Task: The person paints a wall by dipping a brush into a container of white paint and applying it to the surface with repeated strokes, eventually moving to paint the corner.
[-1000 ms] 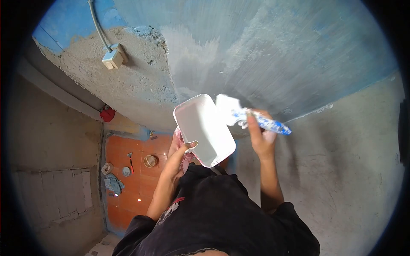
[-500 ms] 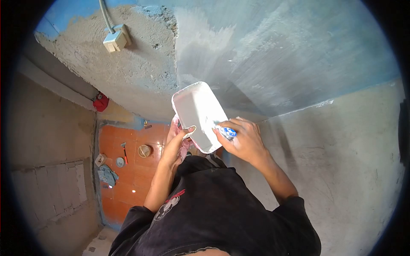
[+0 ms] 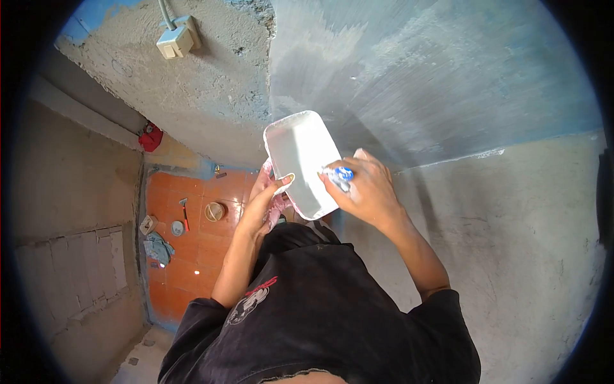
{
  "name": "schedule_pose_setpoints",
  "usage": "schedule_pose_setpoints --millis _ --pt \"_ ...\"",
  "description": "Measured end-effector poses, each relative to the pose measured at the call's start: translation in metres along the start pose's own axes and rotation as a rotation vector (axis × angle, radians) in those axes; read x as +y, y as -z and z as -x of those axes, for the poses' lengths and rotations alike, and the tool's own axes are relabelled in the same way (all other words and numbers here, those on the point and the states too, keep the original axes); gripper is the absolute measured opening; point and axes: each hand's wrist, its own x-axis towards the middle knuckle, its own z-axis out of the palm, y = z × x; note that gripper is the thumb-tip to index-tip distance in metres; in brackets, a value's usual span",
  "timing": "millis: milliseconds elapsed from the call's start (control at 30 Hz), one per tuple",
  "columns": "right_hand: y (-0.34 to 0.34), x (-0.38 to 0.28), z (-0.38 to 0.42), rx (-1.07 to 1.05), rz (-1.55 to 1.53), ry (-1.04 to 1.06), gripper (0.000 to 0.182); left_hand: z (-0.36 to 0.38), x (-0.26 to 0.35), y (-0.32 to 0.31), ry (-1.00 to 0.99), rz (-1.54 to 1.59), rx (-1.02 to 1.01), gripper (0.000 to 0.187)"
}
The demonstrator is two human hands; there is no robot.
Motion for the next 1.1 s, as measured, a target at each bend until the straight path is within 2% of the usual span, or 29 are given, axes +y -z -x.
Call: schedule_pose_setpoints --millis 100,200,333,467,600,733,767,900,1000,1100 --pt "-0.004 -0.007 0.002 -0.014 -0.146 -0.037 0.019 0.001 0.0 0.001 0.031 -0.016 0.004 0.074" --pt "-0.01 -0.005 -0.014 0.07 -0.144 -0.028 0.02 0.003 -0.006 -0.001 0.069 0.028 -0.027 0.073" --pt "-0.009 0.004 -0.023 0.167 0.017 0.01 0.021 0.006 -0.005 0.001 0.058 0.025 0.0 0.072" --pt "0.002 -0.006 0.0 0.027 -0.062 0.02 0.021 0.003 0.001 0.005 0.032 0.033 0.003 0.072" --pt "-0.017 -0.009 -0.007 0.129 -0.153 0.03 0.021 0.003 -0.001 0.004 0.069 -0.005 -0.021 0.073" --pt "-0.018 0.006 -0.021 0.211 -0.05 -0.014 0.023 0.007 -0.004 0.003 0.063 0.001 -0.016 0.071" --pt "-0.011 0.006 -0.018 0.195 0.001 -0.011 0.018 0.007 -0.002 0.006 0.06 -0.004 -0.01 0.07" --pt "-0.01 -0.004 0.009 0.108 -0.139 0.035 0.018 0.003 -0.002 0.016 0.031 -0.041 0.005 0.07" --pt "-0.022 -0.007 0.003 0.172 -0.216 0.038 0.016 0.006 -0.006 0.007 0.049 -0.067 0.014 0.072" --pt "-0.024 0.005 -0.013 0.227 -0.095 0.032 0.015 0.01 -0.006 -0.003 0.05 -0.065 0.007 0.072"
